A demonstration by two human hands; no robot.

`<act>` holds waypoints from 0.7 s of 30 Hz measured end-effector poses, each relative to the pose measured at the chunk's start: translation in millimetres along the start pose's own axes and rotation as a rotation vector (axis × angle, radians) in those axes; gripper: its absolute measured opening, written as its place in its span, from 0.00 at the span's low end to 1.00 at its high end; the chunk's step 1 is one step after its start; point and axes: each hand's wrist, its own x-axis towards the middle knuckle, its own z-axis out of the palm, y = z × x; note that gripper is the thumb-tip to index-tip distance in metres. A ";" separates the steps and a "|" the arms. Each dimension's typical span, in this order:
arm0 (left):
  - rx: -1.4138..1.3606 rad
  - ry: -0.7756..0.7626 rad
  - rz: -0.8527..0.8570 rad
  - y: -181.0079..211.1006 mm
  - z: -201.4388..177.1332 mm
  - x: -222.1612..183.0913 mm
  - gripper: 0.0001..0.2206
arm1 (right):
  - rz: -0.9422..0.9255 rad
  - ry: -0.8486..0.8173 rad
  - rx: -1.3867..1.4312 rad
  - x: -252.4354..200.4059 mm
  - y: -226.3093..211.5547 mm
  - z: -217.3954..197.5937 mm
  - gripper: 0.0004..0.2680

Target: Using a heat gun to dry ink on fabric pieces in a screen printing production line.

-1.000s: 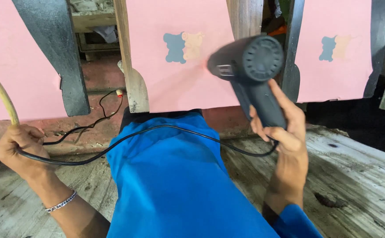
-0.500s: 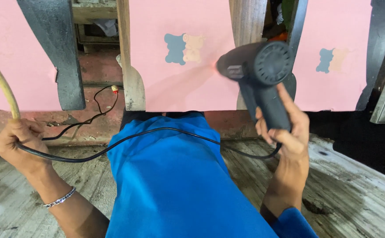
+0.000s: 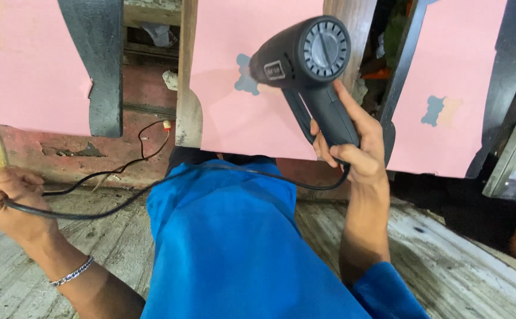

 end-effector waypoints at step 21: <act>0.049 0.207 0.016 -32.1 -120.3 92.4 0.24 | -0.097 0.105 0.337 67.0 23.4 132.1 0.30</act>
